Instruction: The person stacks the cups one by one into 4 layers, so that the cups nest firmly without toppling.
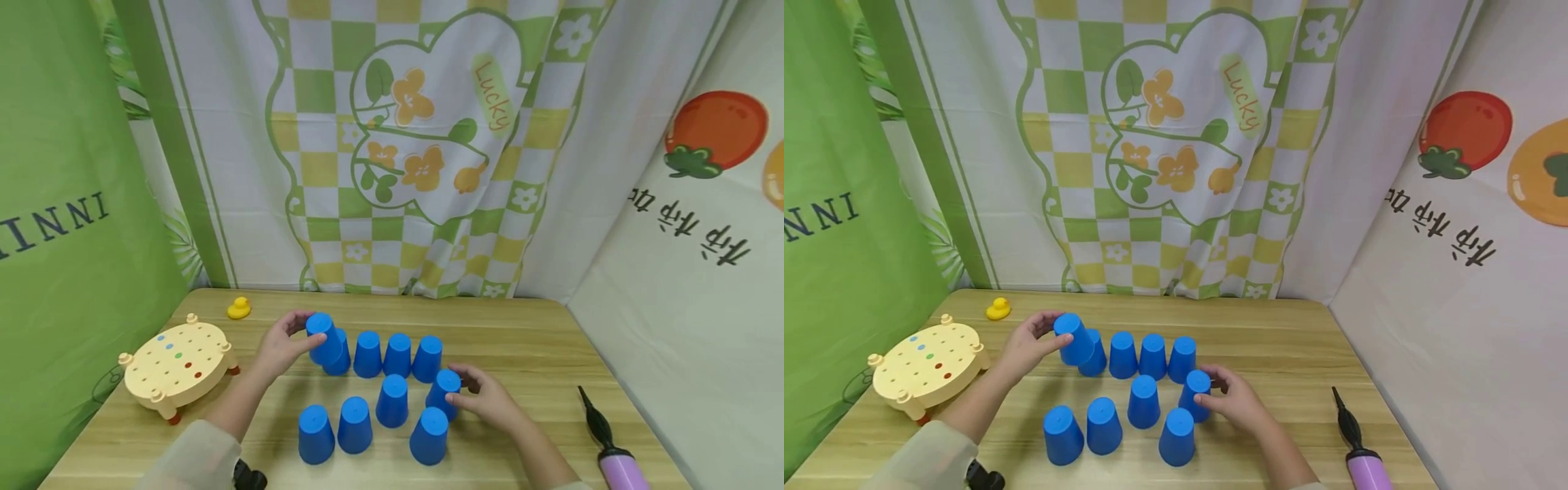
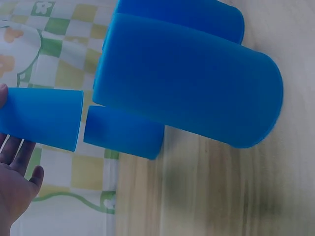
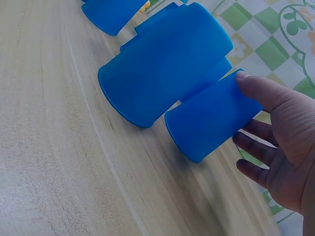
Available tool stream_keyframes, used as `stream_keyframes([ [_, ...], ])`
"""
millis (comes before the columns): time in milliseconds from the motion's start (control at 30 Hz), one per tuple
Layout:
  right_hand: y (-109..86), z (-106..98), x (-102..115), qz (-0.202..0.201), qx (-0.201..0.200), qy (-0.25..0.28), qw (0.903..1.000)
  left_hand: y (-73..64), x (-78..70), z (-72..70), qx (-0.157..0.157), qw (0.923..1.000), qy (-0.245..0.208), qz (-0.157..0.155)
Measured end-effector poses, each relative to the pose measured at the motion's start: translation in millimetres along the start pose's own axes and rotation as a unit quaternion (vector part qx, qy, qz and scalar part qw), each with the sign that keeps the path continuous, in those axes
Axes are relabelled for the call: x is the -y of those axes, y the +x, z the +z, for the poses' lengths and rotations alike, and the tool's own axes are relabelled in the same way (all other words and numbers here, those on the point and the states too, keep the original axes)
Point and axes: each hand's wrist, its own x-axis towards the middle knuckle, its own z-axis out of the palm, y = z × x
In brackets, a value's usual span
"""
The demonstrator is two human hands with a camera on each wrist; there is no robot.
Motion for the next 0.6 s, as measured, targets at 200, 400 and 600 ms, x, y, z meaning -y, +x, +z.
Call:
stream_keyframes([
  [200, 0.0, 1, -1, 0.002, -0.005, -0.004, 1.0000, 11.0, -8.6, 7.6, 0.005, 0.9999, -0.013, 0.002],
  [400, 0.4, 1, 0, 0.008, -0.007, -0.007, 0.9999, 25.7, -13.1, 20.2, 0.001, 0.9998, -0.017, 0.009],
  [600, 0.3, 2, -1, 0.004, -0.006, -0.001, 1.0000, 36.3, -14.1, 28.7, -0.002, 0.9995, -0.027, 0.015],
])
